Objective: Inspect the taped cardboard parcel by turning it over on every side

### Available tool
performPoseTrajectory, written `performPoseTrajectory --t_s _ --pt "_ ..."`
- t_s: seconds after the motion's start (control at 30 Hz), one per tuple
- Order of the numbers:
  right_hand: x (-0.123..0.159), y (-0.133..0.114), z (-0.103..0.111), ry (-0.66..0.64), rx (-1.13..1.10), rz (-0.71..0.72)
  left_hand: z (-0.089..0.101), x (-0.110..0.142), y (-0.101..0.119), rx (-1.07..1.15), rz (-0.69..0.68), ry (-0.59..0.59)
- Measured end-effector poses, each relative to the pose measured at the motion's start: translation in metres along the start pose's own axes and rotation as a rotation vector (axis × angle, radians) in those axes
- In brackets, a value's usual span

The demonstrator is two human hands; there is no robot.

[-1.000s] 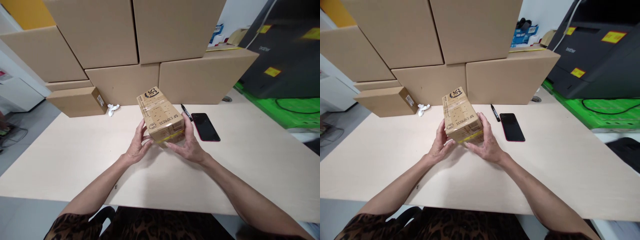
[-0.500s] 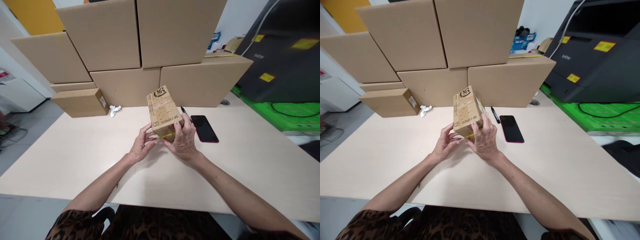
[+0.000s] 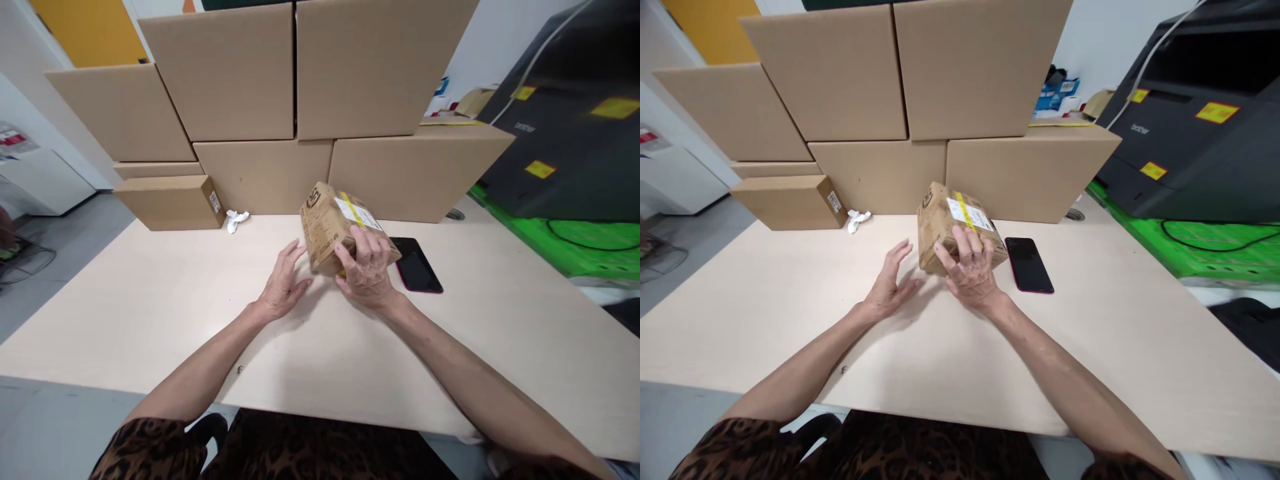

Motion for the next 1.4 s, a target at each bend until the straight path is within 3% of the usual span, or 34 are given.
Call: performPoseTrajectory --t_s 0.07,0.2,0.3,0.4,0.5,0.57,0.63,0.73,0.83,0.93,1.13,1.4 --pt "-0.003 -0.008 0.0 -0.098 -0.093 0.088 0.008 0.001 0.001 -0.14 -0.036 0.071" --pt "-0.016 -0.043 0.016 -0.24 -0.245 0.304 0.009 0.003 0.008 -0.231 -0.183 0.062" --pt "-0.03 -0.062 0.036 -0.241 -0.327 0.373 0.014 0.003 0.013 -0.241 -0.277 0.086" --pt "-0.039 -0.068 0.064 -0.143 -0.317 0.418 0.023 -0.002 0.01 -0.229 -0.272 0.095" --pt "-0.039 -0.035 0.098 0.089 -0.23 0.292 0.036 -0.008 0.005 -0.133 -0.248 0.13" --pt "-0.031 0.017 0.11 0.211 -0.113 0.009 0.044 -0.011 0.002 -0.062 -0.224 0.164" --pt "-0.019 0.066 0.1 0.168 -0.014 -0.2 0.049 -0.013 -0.003 -0.025 -0.186 0.184" --pt "0.003 0.123 0.049 -0.171 0.15 -0.43 0.052 -0.012 -0.006 -0.027 -0.169 0.204" --pt "0.027 0.145 0.002 -0.511 0.236 -0.517 0.054 -0.011 -0.006 -0.053 -0.193 0.229" --pt "0.037 0.144 -0.02 -0.617 0.214 -0.532 0.057 -0.011 -0.006 -0.064 -0.215 0.254" --pt "0.027 0.147 -0.022 -0.491 0.062 -0.592 0.061 -0.012 -0.006 -0.054 -0.236 0.276" --pt "0.03 0.16 0.023 -0.01 -0.306 -0.826 0.061 -0.012 -0.011 -0.037 -0.216 0.29"
Point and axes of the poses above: each hand's wrist, its own x-axis away from the middle knuckle, its own z-axis out of the back of the hand, y = z × x, the point moved 9 cm from there along -x, towards the middle knuckle, and after that the axes turned 4 degrees about z, right-handed, at the moved point
